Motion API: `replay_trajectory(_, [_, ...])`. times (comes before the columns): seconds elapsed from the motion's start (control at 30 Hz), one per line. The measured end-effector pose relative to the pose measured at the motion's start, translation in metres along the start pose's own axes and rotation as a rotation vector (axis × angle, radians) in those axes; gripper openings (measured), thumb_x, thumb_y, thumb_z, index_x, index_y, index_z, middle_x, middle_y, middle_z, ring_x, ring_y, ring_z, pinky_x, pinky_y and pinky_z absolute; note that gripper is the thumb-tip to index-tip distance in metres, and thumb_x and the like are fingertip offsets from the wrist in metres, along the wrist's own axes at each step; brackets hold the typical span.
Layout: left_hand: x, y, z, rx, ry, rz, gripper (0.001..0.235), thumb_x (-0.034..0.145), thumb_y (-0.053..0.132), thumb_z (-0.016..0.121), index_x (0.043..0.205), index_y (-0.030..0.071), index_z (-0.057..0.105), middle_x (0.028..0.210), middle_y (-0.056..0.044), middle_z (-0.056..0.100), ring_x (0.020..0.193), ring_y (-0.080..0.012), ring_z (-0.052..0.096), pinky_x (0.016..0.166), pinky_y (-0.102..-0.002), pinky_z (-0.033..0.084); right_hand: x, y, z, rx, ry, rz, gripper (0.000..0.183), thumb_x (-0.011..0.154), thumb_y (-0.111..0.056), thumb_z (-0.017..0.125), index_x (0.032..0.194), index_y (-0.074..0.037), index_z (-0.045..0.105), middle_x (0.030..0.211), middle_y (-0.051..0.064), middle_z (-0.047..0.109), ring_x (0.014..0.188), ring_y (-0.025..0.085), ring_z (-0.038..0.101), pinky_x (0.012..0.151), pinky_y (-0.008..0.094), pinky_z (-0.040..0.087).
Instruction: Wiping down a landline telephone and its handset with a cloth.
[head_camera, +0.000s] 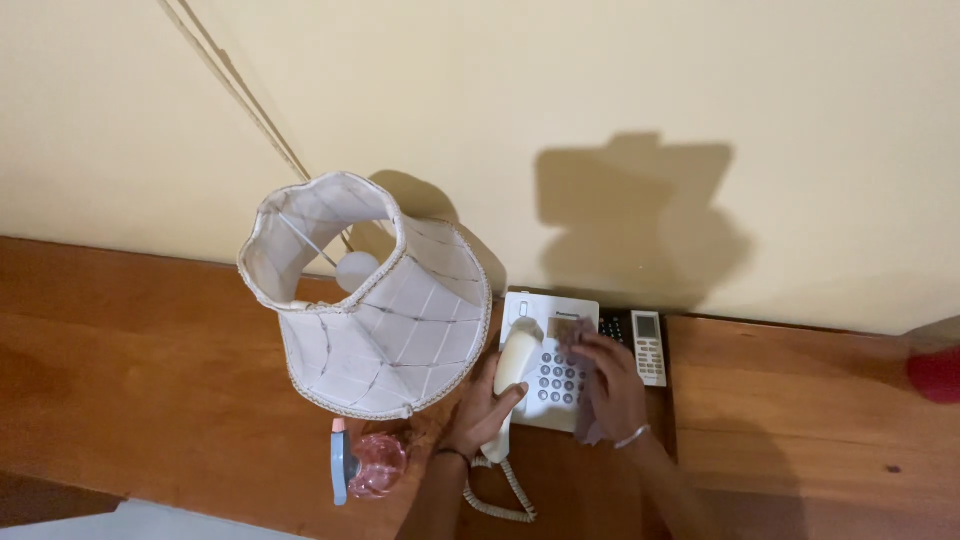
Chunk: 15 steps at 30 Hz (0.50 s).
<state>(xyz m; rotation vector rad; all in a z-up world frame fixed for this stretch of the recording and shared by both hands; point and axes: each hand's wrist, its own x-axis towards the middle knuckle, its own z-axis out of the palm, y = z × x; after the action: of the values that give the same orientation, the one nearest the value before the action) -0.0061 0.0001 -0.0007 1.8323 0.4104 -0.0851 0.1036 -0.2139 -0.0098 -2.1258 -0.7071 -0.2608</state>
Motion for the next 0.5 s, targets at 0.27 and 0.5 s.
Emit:
replay_trajectory(0.27, [-0.002, 0.016, 0.0, 0.013, -0.031, -0.092, 0.066, 0.092, 0.03, 0.061, 0.152, 0.015, 0.038, 0.124, -0.013, 0.067, 0.102, -0.0264, 0.071, 0.082, -0.042, 0.059, 0.037, 0.017, 0.049, -0.166, -0.105, -0.109, 0.052, 0.086, 0.006, 0.062, 0.133, -0.014, 0.067, 0.145, 0.004, 0.063, 0.137, 0.019, 0.056, 0.116, 0.029, 0.045])
replay_trajectory(0.5, [-0.002, 0.011, 0.001, 0.07, -0.013, -0.042, 0.062, 0.091, 0.035, 0.061, 0.147, 0.017, 0.042, 0.12, -0.01, 0.065, 0.099, -0.0262, 0.067, 0.08, -0.042, 0.054, -0.033, -0.011, 0.04, -0.15, -0.092, -0.107, 0.038, 0.086, -0.002, 0.065, 0.119, -0.018, 0.076, 0.137, 0.002, 0.069, 0.132, 0.017, 0.061, 0.118, 0.033, 0.044])
